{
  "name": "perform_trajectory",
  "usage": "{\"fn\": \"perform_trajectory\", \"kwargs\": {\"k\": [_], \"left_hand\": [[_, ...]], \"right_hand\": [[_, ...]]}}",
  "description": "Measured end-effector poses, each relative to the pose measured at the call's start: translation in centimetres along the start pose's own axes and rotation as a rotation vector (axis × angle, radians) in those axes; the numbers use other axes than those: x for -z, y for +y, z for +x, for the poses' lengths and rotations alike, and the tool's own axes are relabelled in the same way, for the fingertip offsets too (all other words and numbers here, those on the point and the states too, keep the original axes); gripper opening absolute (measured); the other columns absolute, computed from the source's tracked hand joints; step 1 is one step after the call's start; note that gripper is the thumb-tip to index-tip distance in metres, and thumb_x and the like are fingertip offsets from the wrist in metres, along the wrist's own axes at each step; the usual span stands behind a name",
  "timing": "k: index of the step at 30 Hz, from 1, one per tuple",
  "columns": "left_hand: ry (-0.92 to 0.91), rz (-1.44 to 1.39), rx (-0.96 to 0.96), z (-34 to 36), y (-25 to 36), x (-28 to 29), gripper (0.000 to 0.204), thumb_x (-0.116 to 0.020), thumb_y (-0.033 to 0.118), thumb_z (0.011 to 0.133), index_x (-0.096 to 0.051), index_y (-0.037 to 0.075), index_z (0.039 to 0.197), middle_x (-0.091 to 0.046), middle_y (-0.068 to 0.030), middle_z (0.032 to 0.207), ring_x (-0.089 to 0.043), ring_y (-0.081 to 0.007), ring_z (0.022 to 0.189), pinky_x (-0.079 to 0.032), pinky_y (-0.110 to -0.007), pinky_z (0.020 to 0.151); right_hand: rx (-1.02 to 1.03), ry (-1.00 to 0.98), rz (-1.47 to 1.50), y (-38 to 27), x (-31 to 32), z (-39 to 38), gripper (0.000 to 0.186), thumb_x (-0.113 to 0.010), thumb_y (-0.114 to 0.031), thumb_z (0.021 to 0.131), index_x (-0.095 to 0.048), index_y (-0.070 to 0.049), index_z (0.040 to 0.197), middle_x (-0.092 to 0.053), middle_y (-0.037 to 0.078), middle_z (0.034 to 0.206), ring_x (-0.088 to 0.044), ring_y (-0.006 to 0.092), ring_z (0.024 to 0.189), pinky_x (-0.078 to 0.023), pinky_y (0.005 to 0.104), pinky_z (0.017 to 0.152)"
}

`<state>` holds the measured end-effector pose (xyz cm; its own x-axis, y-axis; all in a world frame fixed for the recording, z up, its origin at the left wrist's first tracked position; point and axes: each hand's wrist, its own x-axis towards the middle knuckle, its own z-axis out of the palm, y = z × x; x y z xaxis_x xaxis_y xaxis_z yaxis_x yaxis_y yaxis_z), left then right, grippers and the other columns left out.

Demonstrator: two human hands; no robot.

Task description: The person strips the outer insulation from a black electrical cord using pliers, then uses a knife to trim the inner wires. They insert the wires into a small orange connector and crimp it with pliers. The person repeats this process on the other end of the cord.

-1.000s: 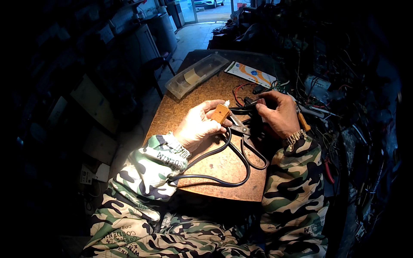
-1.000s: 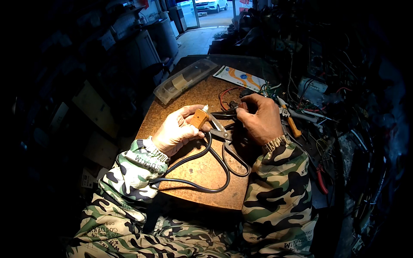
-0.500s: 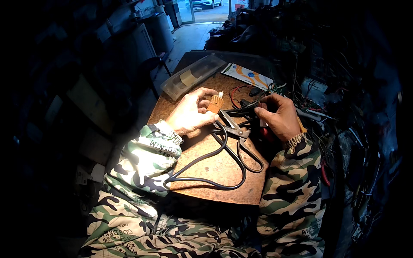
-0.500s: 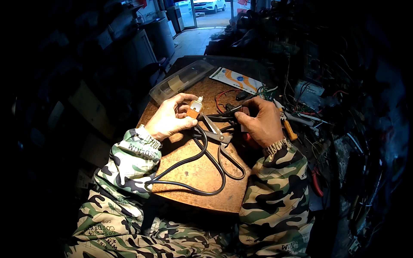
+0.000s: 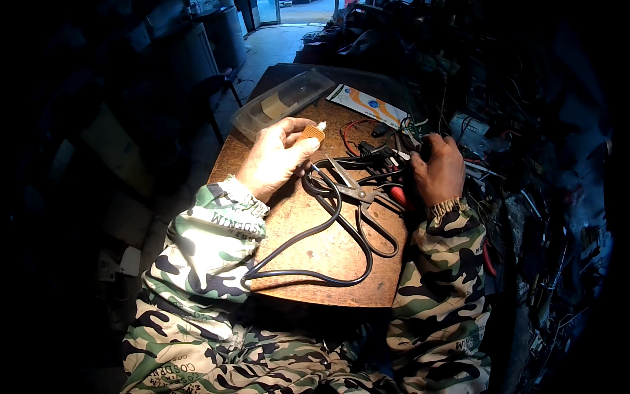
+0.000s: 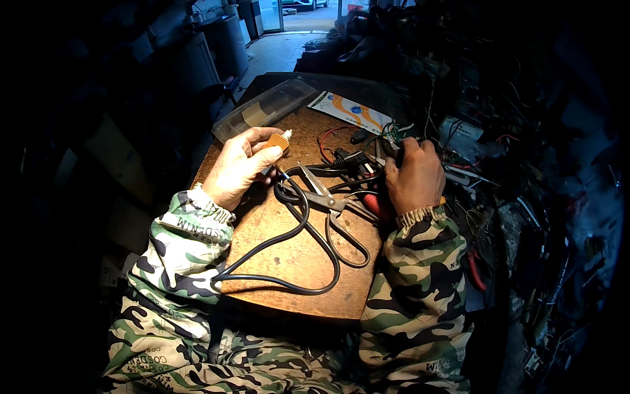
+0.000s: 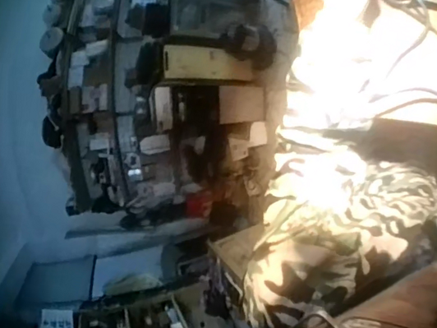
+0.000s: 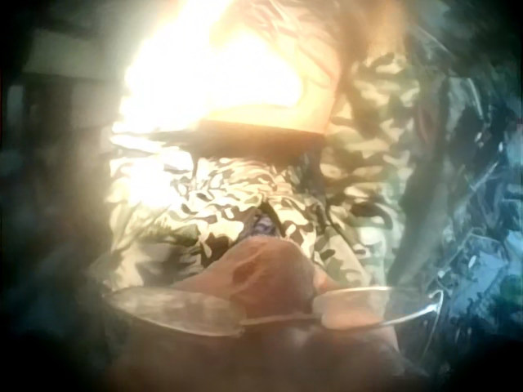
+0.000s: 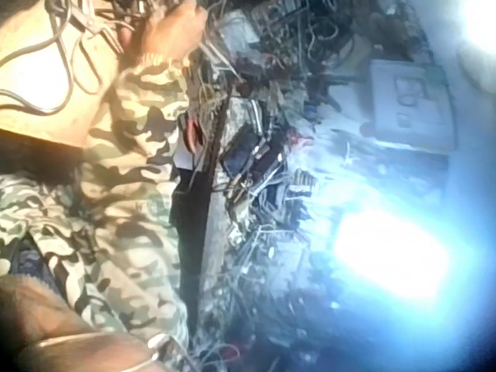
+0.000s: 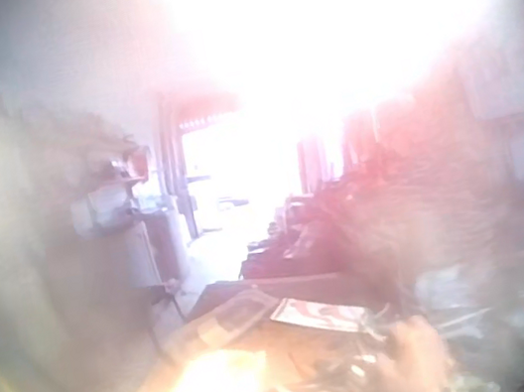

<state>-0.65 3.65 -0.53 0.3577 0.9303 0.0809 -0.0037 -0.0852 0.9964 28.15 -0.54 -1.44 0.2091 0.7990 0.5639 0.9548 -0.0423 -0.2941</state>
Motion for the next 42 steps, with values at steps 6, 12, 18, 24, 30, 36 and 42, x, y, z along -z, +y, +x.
{"fn": "perform_trajectory", "kwargs": {"k": [6, 12, 18, 24, 30, 36, 42], "left_hand": [[0.09, 0.022, -0.137, 0.2, 0.3, 0.3, 0.045, -0.079, 0.015, 0.087, -0.06, -0.008, 0.121, -0.069, -0.0107, 0.102, -0.063, -0.0115, 0.088, -0.051, -0.024, 0.078], [0.141, -0.068, -0.095, -0.9, 0.7, 1.3, 0.046, -0.073, 0.027, 0.092, -0.056, -0.004, 0.121, -0.067, -0.0063, 0.095, -0.06, -0.0073, 0.075, -0.05, -0.022, 0.067], [0.178, -0.128, -0.135, 0.2, 0.1, 0.9, 0.042, -0.066, 0.026, 0.097, -0.052, -0.004, 0.123, -0.066, -0.0085, 0.098, -0.061, -0.0083, 0.077, -0.053, -0.025, 0.069], [0.248, -0.08, -0.187, 0.1, 0.3, 1.6, 0.041, -0.069, 0.025, 0.095, -0.055, -0.004, 0.12, -0.059, -0.002, 0.087, -0.056, -0.008, 0.072, -0.051, -0.025, 0.065], [0.26, -0.09, -0.234, 0.7, -0.6, 2.1, 0.037, -0.071, 0.024, 0.093, -0.058, -0.002, 0.115, -0.057, -0.0007, 0.082, -0.055, -0.0076, 0.067, -0.05, -0.024, 0.06], [0.308, 0.133, -0.226, 1.9, -1.7, 2.5, 0.032, -0.069, 0.02, 0.089, -0.062, -0.005, 0.107, -0.065, -0.008, 0.087, -0.061, -0.0156, 0.075, -0.053, -0.034, 0.071], [0.274, 0.305, -0.136, 1.9, -3.6, 4.5, 0.043, -0.061, 0.017, 0.092, -0.055, -0.01, 0.124, -0.063, -0.0072, 0.083, -0.057, -0.0098, 0.061, -0.049, -0.025, 0.053]], "right_hand": [[-0.035, 0.063, 0.048, 3.5, 0.9, 1.0, 0.028, -0.075, -0.018, 0.081, -0.068, 0.0, 0.102, -0.066, 0.023, 0.096, -0.066, 0.0419, 0.09, -0.054, 0.0466, 0.076], [-0.016, -0.264, 0.409, 1.1, 3.5, 1.4, 0.025, -0.079, -0.017, 0.082, -0.069, 0.006, 0.079, -0.067, 0.016, 0.067, -0.067, 0.0207, 0.064, -0.05, 0.0339, 0.058], [0.25, -0.683, 0.476, -1.3, 4.1, -0.8, 0.02, -0.082, -0.013, 0.078, -0.072, 0.004, 0.083, -0.067, 0.013, 0.069, -0.066, 0.0227, 0.063, -0.051, 0.0337, 0.058], [0.379, -0.568, 0.109, -4.9, 3.6, -2.9, 0.044, -0.084, -0.035, 0.071, -0.071, 0.003, 0.09, -0.06, 0.018, 0.088, -0.063, 0.0331, 0.081, -0.052, 0.0439, 0.068], [0.517, -0.393, -0.098, -5.7, 2.2, -3.8, 0.046, -0.072, -0.042, 0.075, -0.072, 0.002, 0.089, -0.058, 0.021, 0.091, -0.059, 0.0339, 0.091, -0.047, 0.0451, 0.079], [0.471, -0.443, -0.124, -6.2, 0.6, -4.0, 0.036, -0.077, -0.032, 0.076, -0.061, -0.003, 0.091, -0.066, 0.017, 0.068, -0.066, 0.0358, 0.068, -0.05, 0.0455, 0.067], [0.329, -0.54, -0.088, -5.3, 4.3, -1.3, 0.033, -0.078, -0.026, 0.076, -0.066, -0.003, 0.095, -0.069, 0.017, 0.073, -0.07, 0.0341, 0.072, -0.056, 0.0424, 0.07]]}}
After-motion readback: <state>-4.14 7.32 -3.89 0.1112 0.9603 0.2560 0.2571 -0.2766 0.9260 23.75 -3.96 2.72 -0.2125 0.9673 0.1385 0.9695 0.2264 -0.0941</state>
